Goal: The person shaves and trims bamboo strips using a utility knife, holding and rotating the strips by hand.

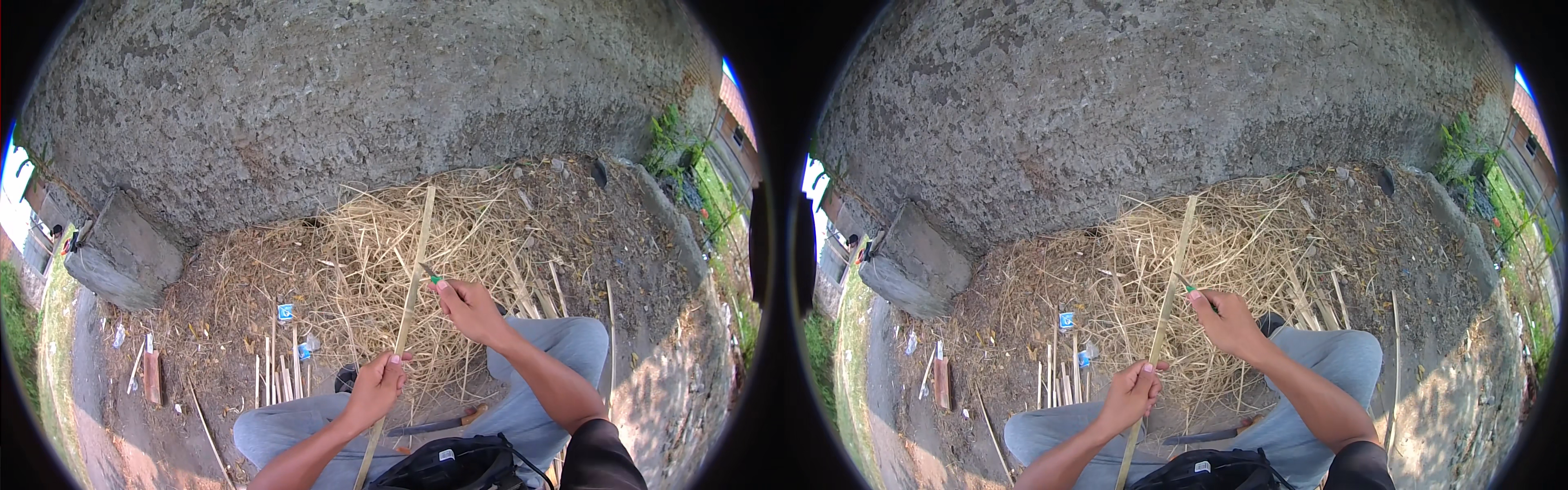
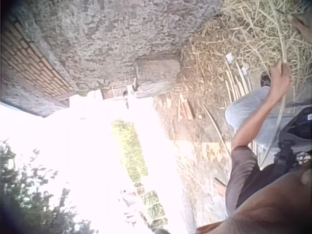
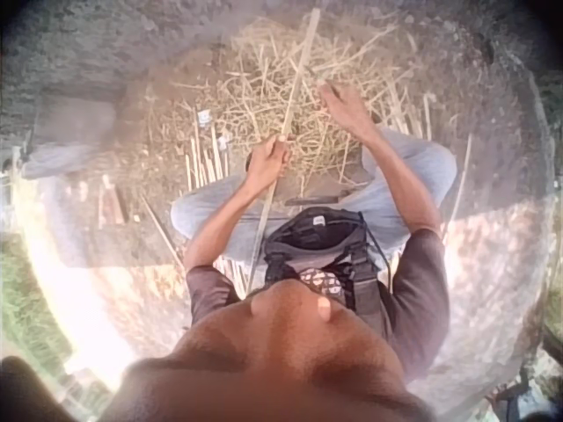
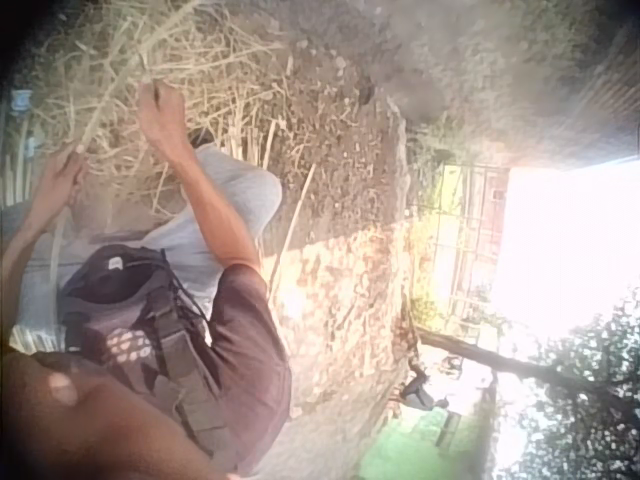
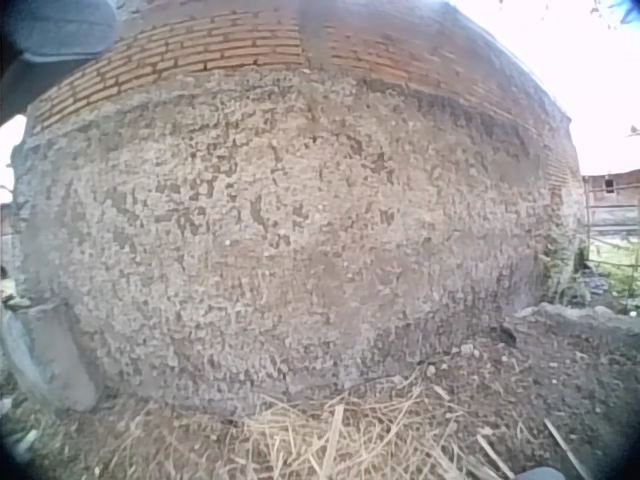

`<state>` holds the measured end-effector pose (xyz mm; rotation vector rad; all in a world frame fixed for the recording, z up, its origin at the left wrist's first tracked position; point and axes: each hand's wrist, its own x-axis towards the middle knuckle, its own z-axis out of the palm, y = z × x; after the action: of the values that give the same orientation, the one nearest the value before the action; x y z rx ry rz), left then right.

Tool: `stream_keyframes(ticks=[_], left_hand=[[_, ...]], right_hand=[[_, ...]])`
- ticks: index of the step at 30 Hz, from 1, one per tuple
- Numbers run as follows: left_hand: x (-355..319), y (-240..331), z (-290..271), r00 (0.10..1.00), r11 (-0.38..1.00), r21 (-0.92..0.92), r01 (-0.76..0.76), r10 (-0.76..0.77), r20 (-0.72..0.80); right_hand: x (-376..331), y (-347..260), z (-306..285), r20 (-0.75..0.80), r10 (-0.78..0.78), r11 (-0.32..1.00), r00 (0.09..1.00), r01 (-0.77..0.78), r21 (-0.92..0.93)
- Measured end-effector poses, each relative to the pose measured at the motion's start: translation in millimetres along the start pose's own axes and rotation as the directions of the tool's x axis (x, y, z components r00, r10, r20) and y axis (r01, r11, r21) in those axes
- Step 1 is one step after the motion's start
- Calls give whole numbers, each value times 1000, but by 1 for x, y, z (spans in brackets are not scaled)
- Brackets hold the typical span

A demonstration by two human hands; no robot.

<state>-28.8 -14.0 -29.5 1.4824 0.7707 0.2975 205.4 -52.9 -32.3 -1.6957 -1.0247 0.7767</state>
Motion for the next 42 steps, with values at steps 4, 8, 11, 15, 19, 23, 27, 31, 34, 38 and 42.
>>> stream_keyframes(ticks=[4,8,11,15,19,23,27,31,34,38,42], left_hand=[[-1,6,-1,997,995,-62,75,-74,14],[-1,6,-3,993,987,-109,119,-116,28],[1,6,-2,991,984,-120,134,-132,30],[1,9,1,990,978,-153,142,-137,43],[-2,8,4,990,974,-182,138,-132,41],[-13,18,4,998,997,59,-47,49,-47],[-26,82,-14,974,818,568,-88,190,-122],[-21,148,-39,973,453,886,-94,230,-15],[-14,178,-50,909,174,963,-204,398,121],[-12,208,-41,849,-62,987,-149,504,160],[-6,197,0,273,-256,953,165,940,205]], right_hand=[[0,-1,0,3,-78,997,997,78,-20],[-4,-12,5,-47,-98,995,994,99,27],[-2,-4,1,12,-27,997,1000,26,71],[-4,-10,-2,66,8,997,998,-13,77],[-1,-14,-6,8,-26,994,1000,25,107],[0,-31,-23,-197,-293,954,936,272,-128],[-16,-71,-48,-460,-643,764,612,553,-331],[-18,-75,-74,-189,-906,397,378,611,-685],[-18,-70,-75,-84,-855,429,511,607,-670],[-15,-53,-67,-68,-776,556,628,628,-545],[-21,-58,-57,-197,-407,904,892,363,-228]])
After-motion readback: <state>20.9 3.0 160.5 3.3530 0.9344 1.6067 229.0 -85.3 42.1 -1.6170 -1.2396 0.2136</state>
